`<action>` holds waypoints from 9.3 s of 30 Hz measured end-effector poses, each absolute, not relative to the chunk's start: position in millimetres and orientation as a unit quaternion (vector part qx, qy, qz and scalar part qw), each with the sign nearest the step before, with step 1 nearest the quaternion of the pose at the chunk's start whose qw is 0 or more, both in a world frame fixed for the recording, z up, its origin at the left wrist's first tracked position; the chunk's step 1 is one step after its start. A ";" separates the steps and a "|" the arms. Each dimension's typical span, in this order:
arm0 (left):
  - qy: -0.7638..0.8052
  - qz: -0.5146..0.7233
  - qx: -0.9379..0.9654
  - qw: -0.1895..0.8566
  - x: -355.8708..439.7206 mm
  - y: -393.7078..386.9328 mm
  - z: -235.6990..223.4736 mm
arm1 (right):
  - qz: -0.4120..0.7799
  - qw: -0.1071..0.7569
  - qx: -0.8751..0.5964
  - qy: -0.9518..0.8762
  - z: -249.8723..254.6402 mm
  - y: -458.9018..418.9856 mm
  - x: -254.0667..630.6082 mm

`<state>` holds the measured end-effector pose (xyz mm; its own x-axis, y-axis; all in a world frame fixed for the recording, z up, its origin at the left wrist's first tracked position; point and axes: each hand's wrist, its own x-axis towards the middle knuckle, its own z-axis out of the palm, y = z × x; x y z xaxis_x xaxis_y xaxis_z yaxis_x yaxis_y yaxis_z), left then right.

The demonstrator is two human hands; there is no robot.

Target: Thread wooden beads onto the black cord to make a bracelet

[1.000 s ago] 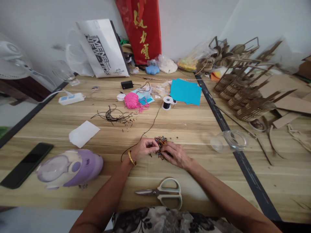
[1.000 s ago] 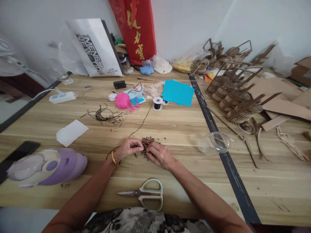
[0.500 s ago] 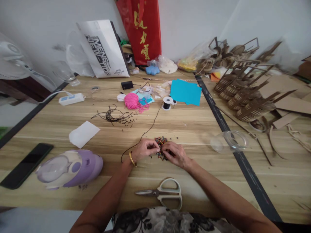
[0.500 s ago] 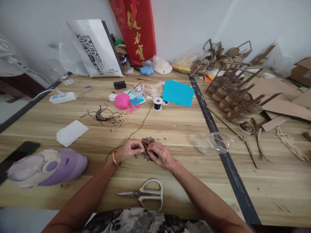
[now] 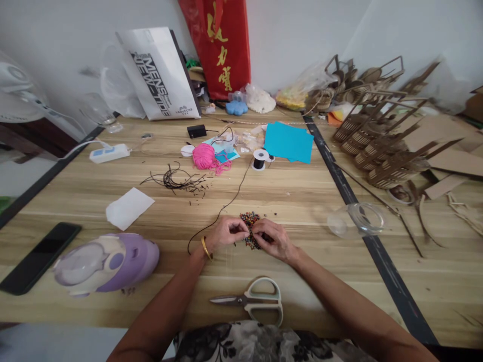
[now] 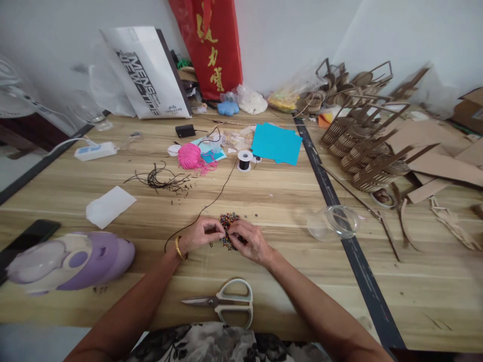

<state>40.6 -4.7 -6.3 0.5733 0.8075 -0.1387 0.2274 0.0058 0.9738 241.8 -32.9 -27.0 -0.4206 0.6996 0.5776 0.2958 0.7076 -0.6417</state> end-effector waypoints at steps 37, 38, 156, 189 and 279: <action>0.400 0.244 0.685 0.558 44.0 -6.2 -3.9 | 0.243 0.431 -0.314 -0.811 -24.9 -34.1 241.9; 0.398 0.245 0.685 0.559 43.9 -6.1 -4.1 | 0.242 0.430 -0.313 -0.811 -24.7 -34.1 241.8; 0.401 0.267 0.669 0.566 42.0 -5.3 -3.6 | 0.224 0.434 -0.303 -0.818 -24.7 -34.2 241.7; 0.355 0.252 0.655 0.617 38.6 -8.5 7.6 | 0.123 0.397 -0.270 -0.869 -19.4 -44.9 242.1; 0.386 0.270 0.806 0.358 59.5 -16.6 -4.7 | 0.163 0.239 -0.375 -0.881 -31.9 -23.8 256.9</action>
